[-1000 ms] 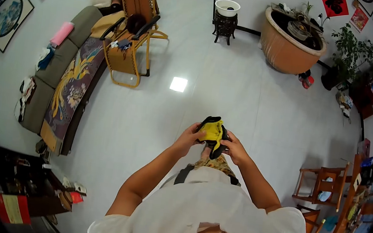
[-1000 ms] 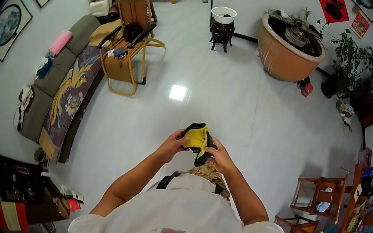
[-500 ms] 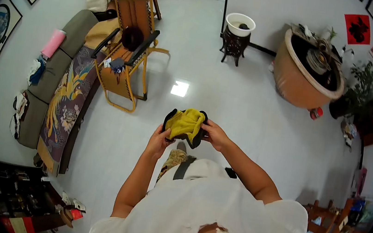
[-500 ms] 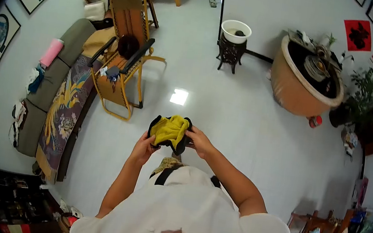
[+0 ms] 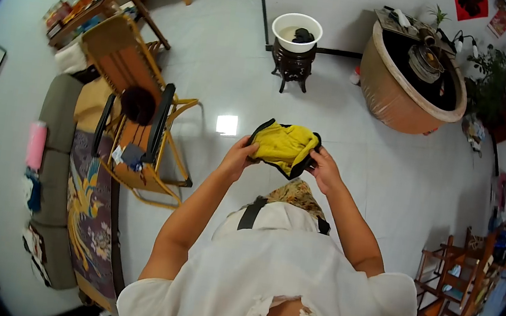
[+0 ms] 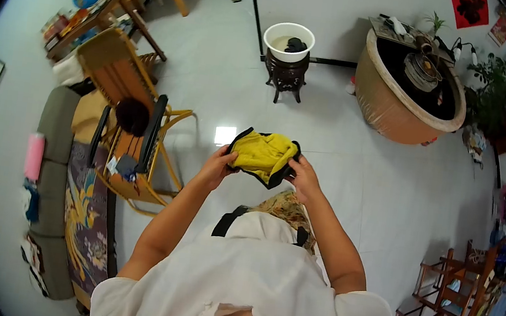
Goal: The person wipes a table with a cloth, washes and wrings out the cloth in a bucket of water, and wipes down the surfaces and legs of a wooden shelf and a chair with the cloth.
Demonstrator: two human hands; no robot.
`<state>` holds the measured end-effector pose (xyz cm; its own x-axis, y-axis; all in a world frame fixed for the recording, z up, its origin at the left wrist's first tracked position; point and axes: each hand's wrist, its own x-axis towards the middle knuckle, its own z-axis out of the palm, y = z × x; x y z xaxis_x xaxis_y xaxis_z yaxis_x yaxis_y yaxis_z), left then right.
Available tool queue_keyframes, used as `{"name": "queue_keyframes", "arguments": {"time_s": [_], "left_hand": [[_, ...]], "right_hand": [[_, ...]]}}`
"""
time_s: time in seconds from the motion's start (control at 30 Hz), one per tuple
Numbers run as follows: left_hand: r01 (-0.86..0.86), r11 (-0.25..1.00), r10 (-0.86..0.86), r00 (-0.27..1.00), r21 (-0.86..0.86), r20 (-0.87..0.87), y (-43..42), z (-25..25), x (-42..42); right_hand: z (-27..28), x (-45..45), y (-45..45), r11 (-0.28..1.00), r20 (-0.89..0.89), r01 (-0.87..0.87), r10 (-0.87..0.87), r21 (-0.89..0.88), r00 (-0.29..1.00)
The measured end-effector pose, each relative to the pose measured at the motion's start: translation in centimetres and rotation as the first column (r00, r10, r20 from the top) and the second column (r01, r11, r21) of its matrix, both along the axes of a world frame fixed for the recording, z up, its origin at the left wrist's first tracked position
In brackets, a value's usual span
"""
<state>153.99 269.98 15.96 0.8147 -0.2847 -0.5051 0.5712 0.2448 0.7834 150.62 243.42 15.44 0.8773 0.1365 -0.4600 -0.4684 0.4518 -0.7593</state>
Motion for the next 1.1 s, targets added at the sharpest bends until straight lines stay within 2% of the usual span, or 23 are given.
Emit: {"name": "queue_keyframes", "arguments": {"time_s": [0.13, 0.3, 0.4, 0.43, 0.47, 0.63, 0.7, 0.8, 0.87, 0.93, 0.97, 1.03, 1.07, 1.1], "left_hand": [[0.076, 0.997, -0.076, 0.997, 0.004, -0.004, -2.6, -2.5, 11.5], [-0.01, 0.994, 0.023, 0.993, 0.105, -0.118, -4.9, -3.9, 23.0], [-0.048, 0.995, 0.056, 0.995, 0.089, -0.081, -5.1, -5.9, 31.0], [-0.054, 0.996, 0.059, 0.996, 0.077, -0.065, -5.3, -5.2, 33.7], [-0.04, 0.99, 0.048, 0.997, 0.135, -0.055, -5.4, -4.7, 36.3], [-0.127, 0.981, 0.127, 0.992, 0.147, 0.004, -6.5, -5.2, 48.8], [-0.136, 0.98, 0.13, 0.99, 0.146, 0.05, -6.5, -7.8, 54.5], [-0.14, 0.975, 0.131, 0.989, 0.174, 0.068, -7.5, -9.9, 62.8], [-0.086, 0.974, 0.073, 0.995, 0.212, 0.067, -8.1, -11.3, 67.8], [-0.104, 0.964, 0.098, 0.995, 0.243, 0.038, -8.8, -13.2, 71.9], [-0.092, 0.955, 0.091, 0.996, 0.283, 0.015, -9.0, -14.5, 73.6], [-0.053, 0.92, 0.058, 0.998, 0.388, -0.002, -8.9, -18.7, 77.1], [-0.024, 0.893, 0.028, 1.0, 0.45, -0.002, -8.8, -21.7, 78.6], [0.001, 0.859, -0.001, 1.0, 0.511, -0.001, -8.9, -22.9, 79.7]], "right_hand": [[-1.6, 8.8, -2.1, 0.994, -0.016, 0.107, -0.107, 0.022, 0.994], [-3.0, 22.2, -3.8, 0.99, -0.058, 0.141, -0.139, 0.033, 0.989], [-3.4, 30.9, -4.6, 0.994, -0.044, 0.105, -0.105, 0.013, 0.994], [-3.2, 33.9, -4.6, 0.995, -0.028, 0.099, -0.099, 0.017, 0.995], [-3.1, 36.8, -4.5, 0.995, -0.005, 0.093, -0.093, 0.019, 0.996], [-3.8, 49.6, -3.9, 0.994, 0.06, 0.111, -0.111, 0.018, 0.992], [-4.5, 54.1, -3.4, 0.988, 0.081, 0.149, -0.151, 0.028, 0.985], [-6.3, 60.3, -3.1, 0.979, 0.136, 0.189, -0.178, -0.072, 0.975], [-8.9, 63.6, -3.0, 0.948, 0.163, 0.197, -0.16, -0.249, 0.974], [-11.7, 67.0, -3.1, 0.886, 0.177, 0.19, -0.125, -0.423, 0.976], [-12.9, 68.2, -3.4, 0.849, 0.173, 0.107, -0.018, -0.518, 0.985], [-17.4, 70.2, -3.5, 0.724, -0.016, -0.064, 0.073, -0.687, 0.997], [-19.4, 70.9, -3.6, 0.649, -0.119, -0.159, 0.106, -0.744, 0.987], [-20.1, 71.7, -3.6, 0.534, -0.15, -0.224, 0.179, -0.815, 0.972]]}}
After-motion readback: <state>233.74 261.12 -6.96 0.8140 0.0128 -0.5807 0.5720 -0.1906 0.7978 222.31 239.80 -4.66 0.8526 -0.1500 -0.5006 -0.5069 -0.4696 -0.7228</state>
